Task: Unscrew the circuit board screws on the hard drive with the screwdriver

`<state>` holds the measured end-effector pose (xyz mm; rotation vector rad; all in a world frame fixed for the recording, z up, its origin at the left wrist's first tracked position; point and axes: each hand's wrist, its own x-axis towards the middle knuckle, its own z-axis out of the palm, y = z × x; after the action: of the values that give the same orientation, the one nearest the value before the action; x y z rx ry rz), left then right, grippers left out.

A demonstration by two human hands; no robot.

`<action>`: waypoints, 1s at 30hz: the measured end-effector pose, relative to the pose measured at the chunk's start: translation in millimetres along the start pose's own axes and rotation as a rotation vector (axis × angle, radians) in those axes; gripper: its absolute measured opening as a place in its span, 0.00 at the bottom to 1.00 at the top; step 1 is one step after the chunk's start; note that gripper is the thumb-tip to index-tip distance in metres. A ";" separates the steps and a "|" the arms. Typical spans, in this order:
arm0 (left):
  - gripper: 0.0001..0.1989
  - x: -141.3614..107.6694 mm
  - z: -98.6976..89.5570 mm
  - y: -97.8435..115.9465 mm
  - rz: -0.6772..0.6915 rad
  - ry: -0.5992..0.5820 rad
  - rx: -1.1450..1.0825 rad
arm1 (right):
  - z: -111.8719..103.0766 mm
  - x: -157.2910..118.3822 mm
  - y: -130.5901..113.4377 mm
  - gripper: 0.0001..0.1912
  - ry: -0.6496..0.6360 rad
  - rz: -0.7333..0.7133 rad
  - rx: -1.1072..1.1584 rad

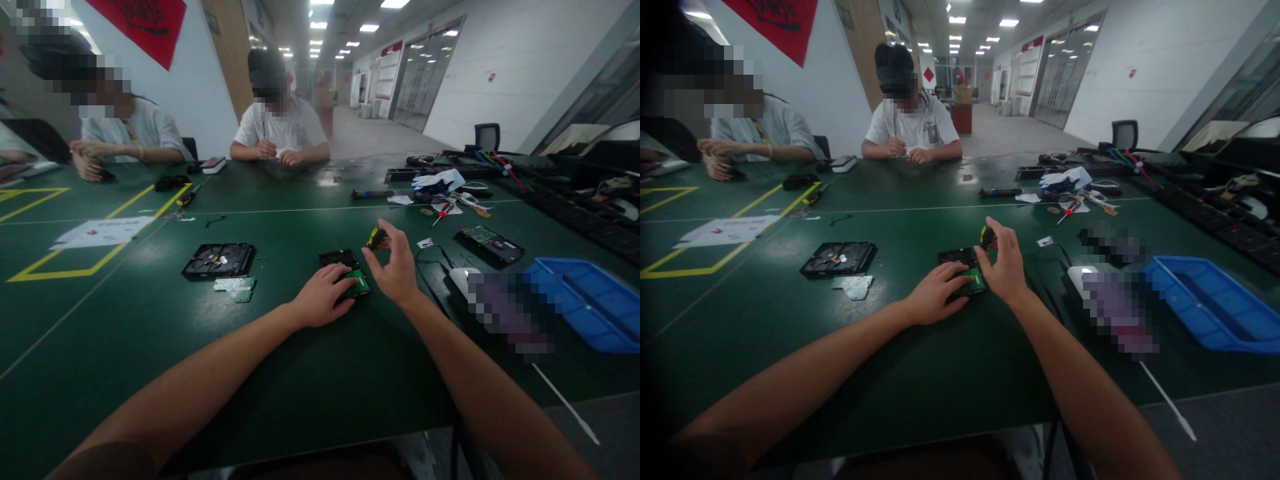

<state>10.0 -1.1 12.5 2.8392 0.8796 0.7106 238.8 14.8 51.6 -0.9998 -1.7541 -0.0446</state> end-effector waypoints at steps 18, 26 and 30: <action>0.23 -0.2 0.7 -0.3 0.006 0.022 -0.022 | -2.5 1.4 -2.3 0.35 -0.007 0.028 -0.020; 0.23 -0.1 1.1 -0.6 0.003 0.012 -0.014 | -0.5 0.3 -4.3 0.38 -0.043 0.034 0.058; 0.23 0.0 0.7 -0.6 0.006 0.014 -0.019 | -1.3 0.8 -2.6 0.37 -0.028 0.017 0.031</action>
<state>10.0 -0.6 11.8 2.8246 0.8619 0.7368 238.1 12.9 54.0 -0.9969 -1.7667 0.0077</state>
